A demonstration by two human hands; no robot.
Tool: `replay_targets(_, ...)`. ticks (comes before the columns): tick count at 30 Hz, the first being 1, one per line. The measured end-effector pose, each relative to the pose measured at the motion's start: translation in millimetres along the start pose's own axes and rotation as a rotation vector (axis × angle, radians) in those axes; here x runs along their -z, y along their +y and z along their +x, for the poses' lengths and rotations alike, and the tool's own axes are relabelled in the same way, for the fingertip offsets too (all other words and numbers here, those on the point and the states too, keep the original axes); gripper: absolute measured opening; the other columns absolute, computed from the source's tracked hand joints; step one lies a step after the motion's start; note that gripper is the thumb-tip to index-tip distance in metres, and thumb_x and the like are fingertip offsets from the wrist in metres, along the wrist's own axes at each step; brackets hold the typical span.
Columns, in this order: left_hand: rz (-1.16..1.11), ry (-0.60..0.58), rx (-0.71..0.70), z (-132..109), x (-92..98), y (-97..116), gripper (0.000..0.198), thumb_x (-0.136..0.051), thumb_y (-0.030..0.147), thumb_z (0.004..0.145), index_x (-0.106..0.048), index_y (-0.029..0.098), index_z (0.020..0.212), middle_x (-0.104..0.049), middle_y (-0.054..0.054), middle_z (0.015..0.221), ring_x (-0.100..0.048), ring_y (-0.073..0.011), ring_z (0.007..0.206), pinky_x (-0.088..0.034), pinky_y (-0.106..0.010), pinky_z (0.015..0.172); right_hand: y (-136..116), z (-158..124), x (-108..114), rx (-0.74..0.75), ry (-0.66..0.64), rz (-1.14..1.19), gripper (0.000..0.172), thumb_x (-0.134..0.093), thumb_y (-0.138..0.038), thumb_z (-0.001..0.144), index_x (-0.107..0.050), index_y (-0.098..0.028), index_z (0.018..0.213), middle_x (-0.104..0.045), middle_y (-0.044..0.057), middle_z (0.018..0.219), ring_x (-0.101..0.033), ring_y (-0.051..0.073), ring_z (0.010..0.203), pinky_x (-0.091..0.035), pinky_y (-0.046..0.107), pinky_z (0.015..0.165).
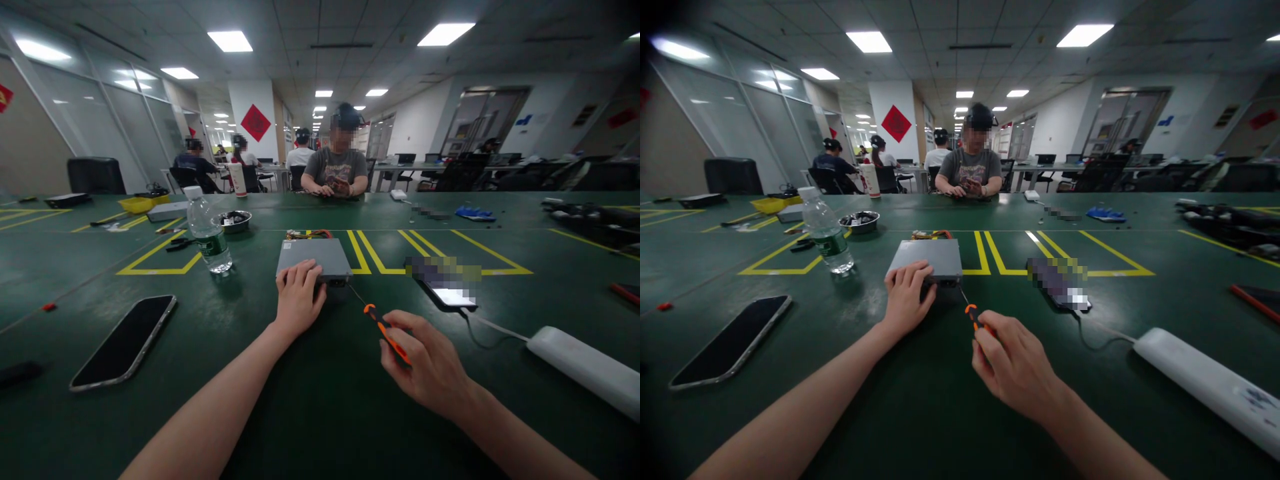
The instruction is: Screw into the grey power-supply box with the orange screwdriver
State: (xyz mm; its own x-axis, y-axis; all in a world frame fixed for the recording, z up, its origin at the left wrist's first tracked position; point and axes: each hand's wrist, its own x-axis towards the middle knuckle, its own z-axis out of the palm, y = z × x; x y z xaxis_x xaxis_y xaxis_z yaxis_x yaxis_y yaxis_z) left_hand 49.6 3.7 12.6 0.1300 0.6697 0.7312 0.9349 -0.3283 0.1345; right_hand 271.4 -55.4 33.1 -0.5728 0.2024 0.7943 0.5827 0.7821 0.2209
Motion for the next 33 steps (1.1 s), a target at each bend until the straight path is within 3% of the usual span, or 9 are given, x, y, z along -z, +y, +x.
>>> replay_targets(3, -0.005, 0.001, 0.003, 0, 0.3, 0, 0.028, -0.046, 0.028, 0.085, -0.05, 0.023, 0.112, -0.054, -0.007, 0.124, -0.043, -0.022, 0.118, -0.025, -0.041, 0.096, 1, 0, 0, 0.082, 0.011, -0.039, 0.013, -0.053, -0.009, 0.085, -0.052, -0.016, 0.097, -0.057, 0.009, 0.093, -0.058, 0.016, 0.075, -0.05, 0.027, 0.063)
replay_targets(6, -0.006, 0.0, -0.004, 0, 0.9, 0, 0.028, -0.046, 0.028, 0.085, -0.05, 0.023, 0.112, -0.054, -0.007, 0.124, -0.043, -0.0225, 0.117, -0.025, -0.041, 0.096, 3, 3, 4, 0.046, 0.02, -0.133, 0.003, -0.055, -0.018, 0.088, -0.054, -0.017, 0.091, -0.058, 0.007, 0.083, -0.056, 0.014, 0.066, -0.047, 0.025, 0.058)
replay_targets(8, -0.002, 0.0, -0.008, 0, 0.8, 0, 0.028, -0.047, 0.028, 0.084, -0.05, 0.023, 0.112, -0.054, -0.007, 0.123, -0.044, -0.0225, 0.117, -0.025, -0.042, 0.096, 4, 4, 6, 0.001, 0.003, -0.151, 0.006, -0.053, -0.023, 0.089, -0.054, -0.017, 0.088, -0.058, 0.006, 0.08, -0.055, 0.015, 0.063, -0.046, 0.026, 0.056)
replay_targets(13, 0.008, 0.008, -0.007, 0, -1.0, -1, 0.028, -0.047, 0.029, 0.084, -0.05, 0.023, 0.111, -0.055, -0.006, 0.123, -0.044, -0.0221, 0.117, -0.025, -0.042, 0.096, -2, 0, 0, -0.063, 0.013, -0.057, 0.012, -0.048, -0.016, 0.086, -0.048, -0.014, 0.098, -0.052, 0.014, 0.101, -0.057, 0.02, 0.082, -0.05, 0.03, 0.064)
replay_targets(17, 0.005, 0.013, -0.008, 0, -1.5, -1, 0.028, -0.047, 0.028, 0.084, -0.05, 0.023, 0.111, -0.055, -0.006, 0.123, -0.044, -0.0225, 0.117, -0.025, -0.042, 0.096, -6, -4, -5, 0.046, -0.031, -0.045, 0.021, -0.047, -0.008, 0.085, -0.049, -0.016, 0.104, -0.052, 0.012, 0.101, -0.057, 0.017, 0.08, -0.05, 0.028, 0.066)
replay_targets(23, 0.005, 0.012, -0.008, 0, -0.8, 0, 0.027, -0.046, 0.028, 0.085, -0.05, 0.023, 0.111, -0.054, -0.007, 0.124, -0.044, -0.0223, 0.117, -0.025, -0.042, 0.096, -6, 3, -1, 0.028, -0.022, -0.119, 0.008, -0.052, -0.02, 0.089, -0.058, -0.018, 0.095, -0.054, 0.007, 0.088, -0.055, 0.015, 0.074, -0.048, 0.025, 0.065)
replay_targets(29, 0.009, 0.001, -0.008, 0, -0.7, 0, 0.028, -0.046, 0.029, 0.085, -0.049, 0.023, 0.112, -0.054, -0.007, 0.125, -0.043, -0.0226, 0.118, -0.024, -0.042, 0.096, -10, 7, -3, 0.024, -0.021, -0.028, 0.019, -0.046, -0.012, 0.085, -0.052, -0.01, 0.104, -0.053, 0.017, 0.102, -0.056, 0.023, 0.089, -0.051, 0.035, 0.07)
replay_targets(33, 0.009, 0.004, -0.009, 0, -0.4, 0, 0.028, -0.046, 0.029, 0.084, -0.049, 0.023, 0.112, -0.054, -0.007, 0.124, -0.043, -0.0224, 0.118, -0.025, -0.042, 0.096, -8, 3, -5, 0.089, -0.046, -0.035, 0.028, -0.051, -0.005, 0.083, -0.052, -0.013, 0.11, -0.055, 0.015, 0.102, -0.057, 0.02, 0.084, -0.05, 0.034, 0.071)
